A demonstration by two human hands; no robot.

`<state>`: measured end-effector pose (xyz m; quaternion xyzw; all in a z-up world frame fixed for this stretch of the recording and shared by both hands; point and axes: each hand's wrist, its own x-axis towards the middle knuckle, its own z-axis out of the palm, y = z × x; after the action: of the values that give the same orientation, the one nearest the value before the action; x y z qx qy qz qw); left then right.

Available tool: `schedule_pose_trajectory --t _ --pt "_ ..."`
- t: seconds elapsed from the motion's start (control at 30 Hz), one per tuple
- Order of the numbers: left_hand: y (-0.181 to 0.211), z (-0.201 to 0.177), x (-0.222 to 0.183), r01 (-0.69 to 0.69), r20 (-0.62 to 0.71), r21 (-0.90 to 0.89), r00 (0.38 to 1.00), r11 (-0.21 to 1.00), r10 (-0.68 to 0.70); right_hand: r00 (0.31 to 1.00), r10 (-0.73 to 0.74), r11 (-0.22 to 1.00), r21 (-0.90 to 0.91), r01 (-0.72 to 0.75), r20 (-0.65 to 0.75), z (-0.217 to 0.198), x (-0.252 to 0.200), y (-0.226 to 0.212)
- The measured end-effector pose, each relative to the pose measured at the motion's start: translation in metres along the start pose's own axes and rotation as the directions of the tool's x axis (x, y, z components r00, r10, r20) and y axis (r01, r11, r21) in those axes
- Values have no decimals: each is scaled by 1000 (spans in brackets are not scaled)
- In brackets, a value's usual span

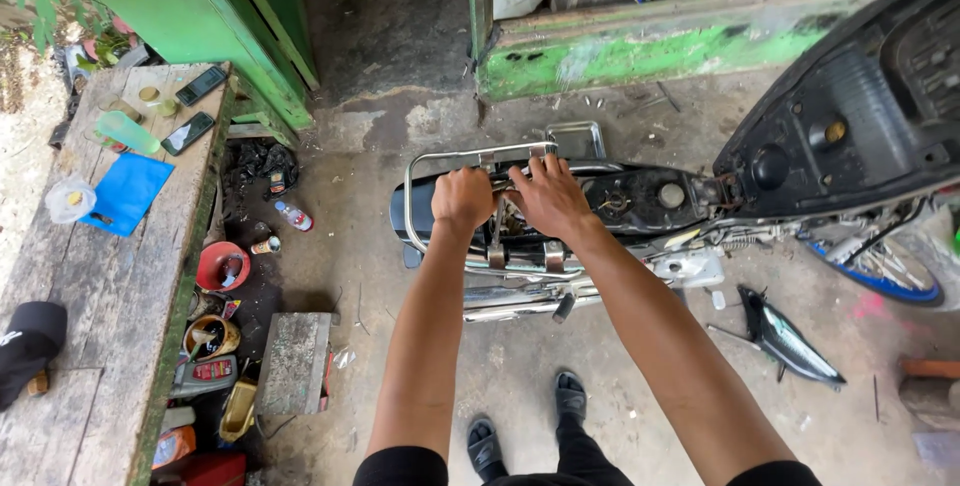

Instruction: Repairing a motorcycle by using a T-handle wrench on internal components and installing a side body panel

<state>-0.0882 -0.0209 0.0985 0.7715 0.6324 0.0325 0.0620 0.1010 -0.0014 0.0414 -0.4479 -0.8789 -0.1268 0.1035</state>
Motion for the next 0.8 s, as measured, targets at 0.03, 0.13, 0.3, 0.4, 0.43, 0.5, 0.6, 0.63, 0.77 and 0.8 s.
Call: schedule_pose_trajectory --t 0.03,0.13,0.3,0.4,0.43,0.5,0.6,0.63,0.77,0.8 --pt "-1 2 5 9 -8 -4 1000 1000 -9 1000 -12 1000 -4 12 -3 4 4 7" --pt "0 6 15 25 40 -9 999 1000 -24 993 -111 990 88 107 38 13 9 20" --pt "3 6 37 106 374 -244 927 964 -7 995 8 949 312 -38 96 -13 15 27" --pt "1 23 61 170 266 -333 961 928 -81 993 67 923 372 -99 98 -7 22 57" --pt "4 19 55 179 267 -333 960 926 -89 993 59 922 375 -92 99 -7 20 69" --pt "6 7 45 158 129 -554 986 817 -103 994 104 922 374 -105 23 -8 24 89" --pt "-9 55 53 239 44 -533 966 812 -255 989 146 910 397 -120 -36 4 13 115" --pt "-22 79 53 240 42 -531 965 813 -257 989 144 909 399 -117 -39 16 9 120" --pt "-63 163 49 497 78 -419 854 760 -515 934 301 903 371 -215 -192 35 -7 133" --pt "-71 182 45 608 80 -334 779 720 -621 912 355 887 382 -259 -204 33 -14 134"
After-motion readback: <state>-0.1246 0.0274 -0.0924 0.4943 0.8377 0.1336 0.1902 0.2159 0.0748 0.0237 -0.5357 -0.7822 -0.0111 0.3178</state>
